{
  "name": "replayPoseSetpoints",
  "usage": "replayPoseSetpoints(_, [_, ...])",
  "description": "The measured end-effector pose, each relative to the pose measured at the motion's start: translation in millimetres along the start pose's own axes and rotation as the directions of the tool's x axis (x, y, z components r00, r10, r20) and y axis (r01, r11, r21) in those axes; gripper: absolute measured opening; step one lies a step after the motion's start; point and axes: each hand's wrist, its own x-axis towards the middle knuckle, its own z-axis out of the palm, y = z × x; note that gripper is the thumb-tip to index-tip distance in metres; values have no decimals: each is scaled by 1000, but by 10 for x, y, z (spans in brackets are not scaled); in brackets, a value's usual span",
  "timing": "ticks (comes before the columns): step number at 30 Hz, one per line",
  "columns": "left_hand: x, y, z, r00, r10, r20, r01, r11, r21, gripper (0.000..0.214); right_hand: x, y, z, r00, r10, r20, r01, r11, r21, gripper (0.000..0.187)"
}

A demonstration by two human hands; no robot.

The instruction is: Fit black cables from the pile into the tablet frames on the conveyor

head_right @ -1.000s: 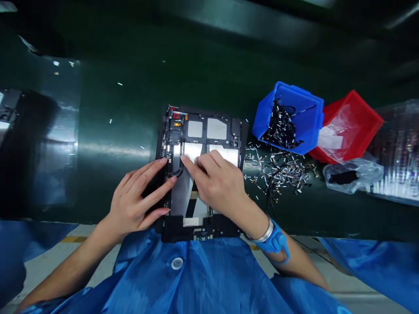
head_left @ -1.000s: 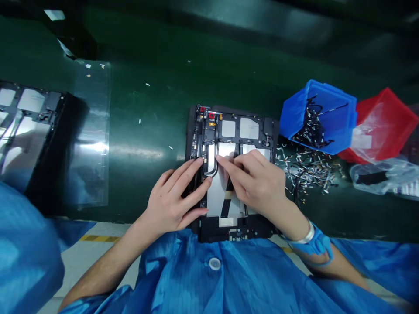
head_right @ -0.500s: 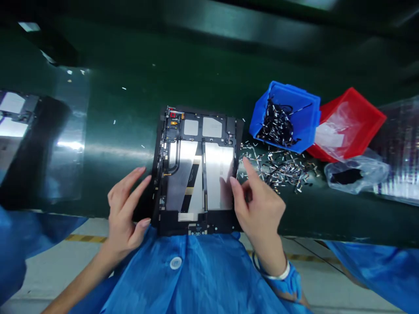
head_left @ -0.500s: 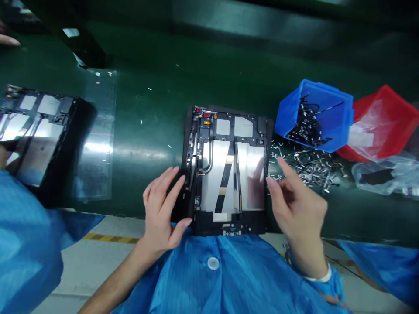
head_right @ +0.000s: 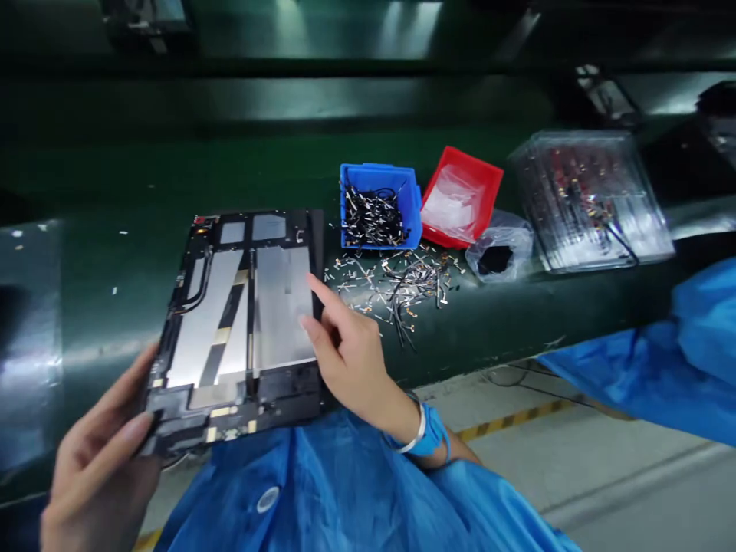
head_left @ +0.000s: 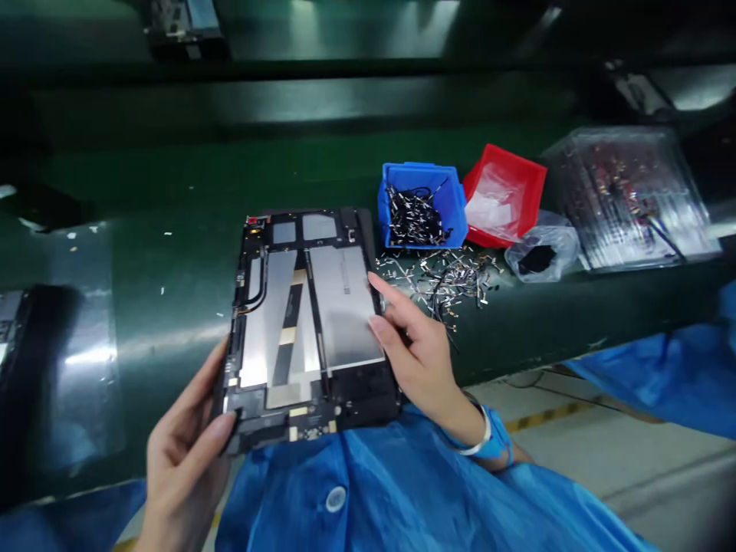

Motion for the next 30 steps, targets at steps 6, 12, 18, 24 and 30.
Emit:
replayPoseSetpoints(6, [749,74,-38,979,166,-117,-173,984,-52,45,363,84,-244,940,-302,-161,265,940,-213,26])
replayPoseSetpoints(12, [2641,-228,-140,894,440,-83,-446,890,-95,47,897,456,-577,937,-230,-263,12,774,-633,12])
replayPoseSetpoints(18, [4288,-702,-7,818,571,70,-573,819,16,54,1039,471,-467,968,-166,-187,-33,658,-752,11])
replayPoseSetpoints(24, [4608,-725,133,812,583,-7,-577,805,137,59,1141,429,-586,969,-177,-174,-16,655,-756,15])
replayPoseSetpoints(30, [4540,-664,99,785,608,-118,-570,784,246,57,1417,462,-543,989,-147,18,102,590,-801,14])
